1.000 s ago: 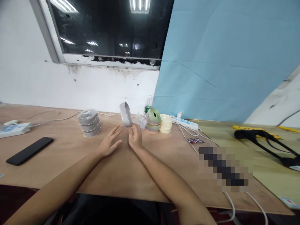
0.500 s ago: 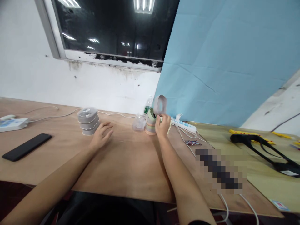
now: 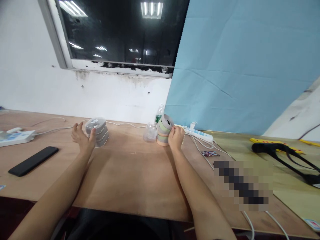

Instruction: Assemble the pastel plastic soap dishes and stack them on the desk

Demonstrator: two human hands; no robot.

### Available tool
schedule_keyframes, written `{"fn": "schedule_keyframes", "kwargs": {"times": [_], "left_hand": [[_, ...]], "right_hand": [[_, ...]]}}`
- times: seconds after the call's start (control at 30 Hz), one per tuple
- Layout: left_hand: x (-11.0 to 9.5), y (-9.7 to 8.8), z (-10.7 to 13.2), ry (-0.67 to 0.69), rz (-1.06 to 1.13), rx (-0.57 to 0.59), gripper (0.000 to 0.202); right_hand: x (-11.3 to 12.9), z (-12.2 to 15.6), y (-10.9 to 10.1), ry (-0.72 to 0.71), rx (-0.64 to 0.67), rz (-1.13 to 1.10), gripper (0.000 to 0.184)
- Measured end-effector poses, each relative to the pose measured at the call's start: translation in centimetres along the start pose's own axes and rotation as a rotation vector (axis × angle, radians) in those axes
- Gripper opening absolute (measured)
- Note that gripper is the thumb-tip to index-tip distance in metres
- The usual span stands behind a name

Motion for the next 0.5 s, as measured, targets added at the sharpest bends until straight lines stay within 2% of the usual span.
{"fn": "schedule_keyframes", "kwargs": {"times": [0.1, 0.27, 0.37, 0.5], "left_hand": [[1.0, 0.8, -0.1, -0.077, -0.019, 0.072, 0.073], [1.8, 1.8, -0.4, -0.064, -0.010, 0.222, 0.071], [2.0, 1.8, -0.5, -0.055, -0.003, 0.217, 0.067], [2.1, 1.5, -0.5, -0.003, 0.014, 0.186, 0.060]], "right_hand": [[-0.1, 0.2, -0.1, 0.000, -0.030, -0.023, 0.027], [0.4, 1.4, -0.2, -0.036, -0.145, -0.021, 0.040], [0.8, 2.7, 0.0, -0.117, -0.130, -0.032, 0.046], [1.6, 3.7, 0.0, -0.188, -0.089, -0.028, 0.047]]}}
Point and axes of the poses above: each hand's wrist, its own z-axis away from the middle knuckle, its own y-axis out of the palm, x = y × z, the point moved 1 cm from there along -z, towards the middle knuckle
